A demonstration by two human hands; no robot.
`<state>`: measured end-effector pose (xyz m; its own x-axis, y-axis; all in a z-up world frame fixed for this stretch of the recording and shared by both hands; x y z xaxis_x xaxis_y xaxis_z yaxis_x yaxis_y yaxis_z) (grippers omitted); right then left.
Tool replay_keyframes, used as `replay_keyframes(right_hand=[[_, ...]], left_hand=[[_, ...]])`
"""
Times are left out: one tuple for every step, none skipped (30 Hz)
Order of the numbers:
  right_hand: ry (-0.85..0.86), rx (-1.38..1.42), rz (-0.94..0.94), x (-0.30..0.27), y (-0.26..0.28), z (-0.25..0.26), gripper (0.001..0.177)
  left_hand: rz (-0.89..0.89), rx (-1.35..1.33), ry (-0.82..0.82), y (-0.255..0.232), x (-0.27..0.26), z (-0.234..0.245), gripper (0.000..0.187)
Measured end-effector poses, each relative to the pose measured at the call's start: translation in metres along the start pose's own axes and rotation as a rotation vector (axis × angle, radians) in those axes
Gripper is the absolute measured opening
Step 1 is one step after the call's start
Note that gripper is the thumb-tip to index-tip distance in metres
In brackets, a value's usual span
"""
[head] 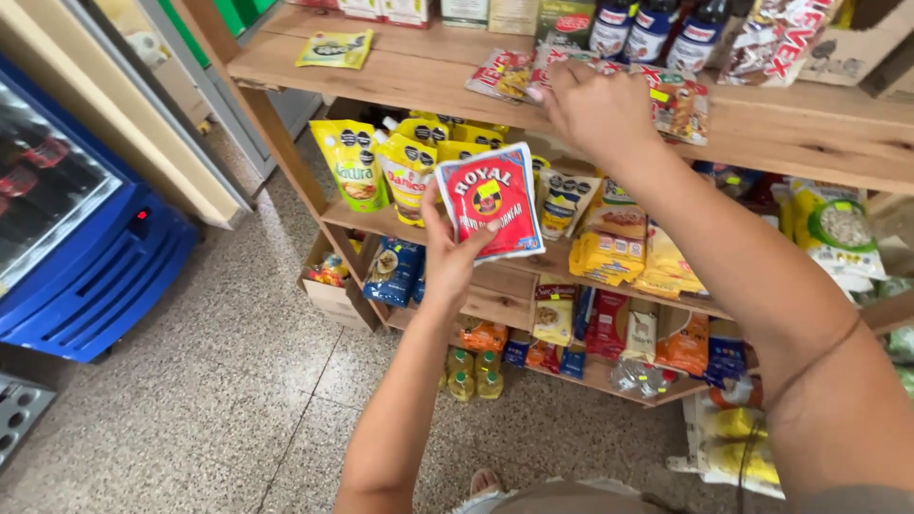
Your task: The person organizes snack items in a small store by picking up packages from a glass counter and placing them onto wooden shelves. They handle various snack packets, including red and green boxes, and wipe the counter surface with a cloth.
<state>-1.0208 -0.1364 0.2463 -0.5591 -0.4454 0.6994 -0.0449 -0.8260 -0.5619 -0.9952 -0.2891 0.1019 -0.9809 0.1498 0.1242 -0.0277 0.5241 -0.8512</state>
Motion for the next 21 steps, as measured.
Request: replay_keyframes(right_hand=[[0.017,0.237,-0.051,-0.005,-0.006,0.009,0.042],[0.031,0.471,-0.105,-0.011,-0.013,0.019,0.05],[0.041,0.464,-0.114,-0.008,-0.018,0.041,0.05],[0.332,0.85,-0.291,-0.016,-0.021,0.032,0.041],[0.626,1.241,-0.464,-0.03,-0.01,0.032,0.043],[0.63,1.236,-0.489,-0.037,-0.02,0.031,0.043],[0.631,1.291,-0.56,-0.046,-0.03,0.03,0.039],[0.625,1.339,-0.633,-0.055,-0.043,0.029,0.037],[0.621,1.328,-0.661,-0.071,-0.056,0.016,0.037],[0.452,1.495,-0.683,-0.078,-0.074,0.013,0.035],[0.271,1.653,-0.694,-0.087,-0.093,0.012,0.035],[0.263,1.637,-0.715,-0.1,-0.111,0.009,0.035],[0.195,1.462,-0.815,-0.118,-0.141,0.007,0.027],[0.136,1.288,-0.899,-0.135,-0.169,0.007,0.019],[0.136,1.276,-0.91,-0.159,-0.198,-0.012,0.019],[0.072,1.106,-1.074,-0.191,-0.243,-0.033,0.014],[0.007,0.927,-1.228,-0.225,-0.286,-0.049,0.012],[-0.002,0.926,-1.227,-0.229,-0.293,-0.049,0.012],[-0.037,0.916,-1.165,-0.227,-0.299,-0.045,0.013],[-0.08,0.902,-1.099,-0.222,-0.309,-0.04,0.015],[-0.097,0.899,-1.096,-0.222,-0.32,-0.037,0.015]], left_hand=[[-0.072,0.006,0.035,-0.009,-0.001,-0.007,0.085],[-0.145,0.01,0.072,-0.018,-0.002,-0.016,0.088],[-0.134,0.008,0.082,-0.019,-0.001,-0.026,0.088],[-0.226,0.074,0.132,-0.028,-0.003,-0.041,0.085],[-0.32,0.138,0.183,-0.037,-0.007,-0.057,0.082],[-0.303,0.138,0.2,-0.039,-0.006,-0.071,0.082],[-0.348,0.156,0.247,-0.046,-0.009,-0.089,0.08],[-0.397,0.169,0.299,-0.052,-0.011,-0.109,0.079],[-0.384,0.164,0.322,-0.049,-0.009,-0.122,0.079],[-0.433,0.204,0.381,-0.05,-0.011,-0.141,0.078],[-0.483,0.242,0.44,-0.051,-0.014,-0.16,0.077],[-0.474,0.234,0.461,-0.046,-0.011,-0.172,0.077],[-0.519,0.29,0.553,-0.041,-0.013,-0.191,0.076],[-0.565,0.346,0.634,-0.036,-0.018,-0.208,0.076],[-0.558,0.337,0.646,-0.026,-0.019,-0.218,0.076],[-0.617,0.433,0.632,-0.019,-0.02,-0.228,0.084],[-0.676,0.529,0.616,-0.012,-0.021,-0.239,0.093],[-0.683,0.53,0.619,-0.013,-0.029,-0.245,0.093],[-0.588,0.562,0.637,-0.005,-0.032,-0.251,0.087],[-0.501,0.592,0.657,0.001,-0.035,-0.259,0.081],[-0.517,0.593,0.662,0.013,-0.035,-0.262,0.081]])
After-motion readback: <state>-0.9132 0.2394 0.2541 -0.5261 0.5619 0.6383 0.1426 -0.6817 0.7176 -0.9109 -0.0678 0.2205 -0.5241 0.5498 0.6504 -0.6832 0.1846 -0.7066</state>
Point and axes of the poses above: each hand's wrist, its own x-axis towards the middle knuckle, its own z-axis out of the back of the hand, y = z × x, the point moved 10 cm from there along x, towards the middle knuckle, and after that the axes turned 4 degrees about -y, right-handed, at the moved point
